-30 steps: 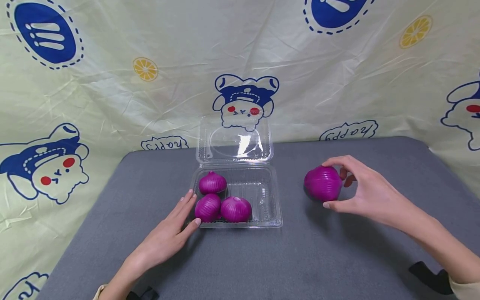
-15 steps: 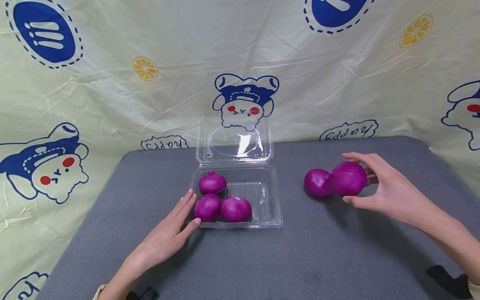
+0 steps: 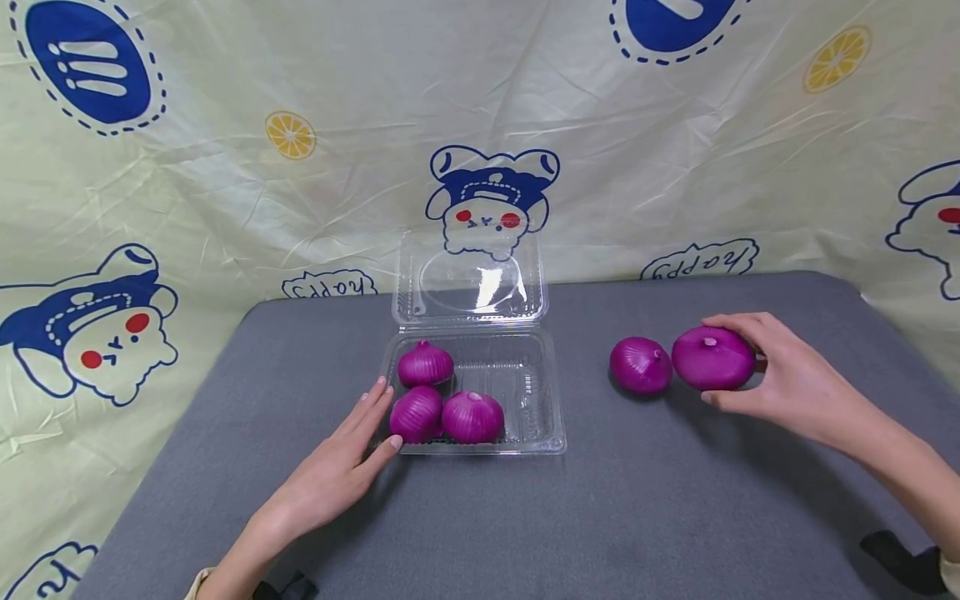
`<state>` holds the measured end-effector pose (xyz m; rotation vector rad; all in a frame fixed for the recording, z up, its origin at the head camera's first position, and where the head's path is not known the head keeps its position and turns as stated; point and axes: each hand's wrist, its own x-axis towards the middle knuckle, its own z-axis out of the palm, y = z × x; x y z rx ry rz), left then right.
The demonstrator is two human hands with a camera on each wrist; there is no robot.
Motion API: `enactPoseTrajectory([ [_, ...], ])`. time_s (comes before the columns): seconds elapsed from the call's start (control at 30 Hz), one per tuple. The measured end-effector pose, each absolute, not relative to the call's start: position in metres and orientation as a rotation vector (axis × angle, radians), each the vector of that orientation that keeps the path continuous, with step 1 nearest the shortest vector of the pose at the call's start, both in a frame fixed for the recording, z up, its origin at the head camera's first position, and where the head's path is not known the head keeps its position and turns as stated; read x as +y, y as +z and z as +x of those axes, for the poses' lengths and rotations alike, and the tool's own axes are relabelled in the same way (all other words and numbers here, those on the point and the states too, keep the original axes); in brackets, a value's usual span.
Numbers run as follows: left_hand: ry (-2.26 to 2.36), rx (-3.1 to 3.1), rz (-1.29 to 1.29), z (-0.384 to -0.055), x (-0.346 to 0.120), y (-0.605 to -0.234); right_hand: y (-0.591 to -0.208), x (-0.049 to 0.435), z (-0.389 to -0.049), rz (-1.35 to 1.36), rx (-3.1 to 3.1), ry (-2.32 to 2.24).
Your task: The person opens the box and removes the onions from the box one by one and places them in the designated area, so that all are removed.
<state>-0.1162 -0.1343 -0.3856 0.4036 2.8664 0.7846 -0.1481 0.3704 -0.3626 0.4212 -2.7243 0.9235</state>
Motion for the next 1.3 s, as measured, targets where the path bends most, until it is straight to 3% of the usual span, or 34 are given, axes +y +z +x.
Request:
enactPoseTrajectory([
  [0.33, 0.793, 2.867, 0.420, -0.116, -0.135, -0.386, -0.372, 0.388, -0.156, 0.265, -2.904, 0.740],
  [1.3, 0.799, 2.868, 0.429, -0.116, -0.135, -0.386, -0.392, 0.389, -0.175, 0.360, -3.053, 0.859],
])
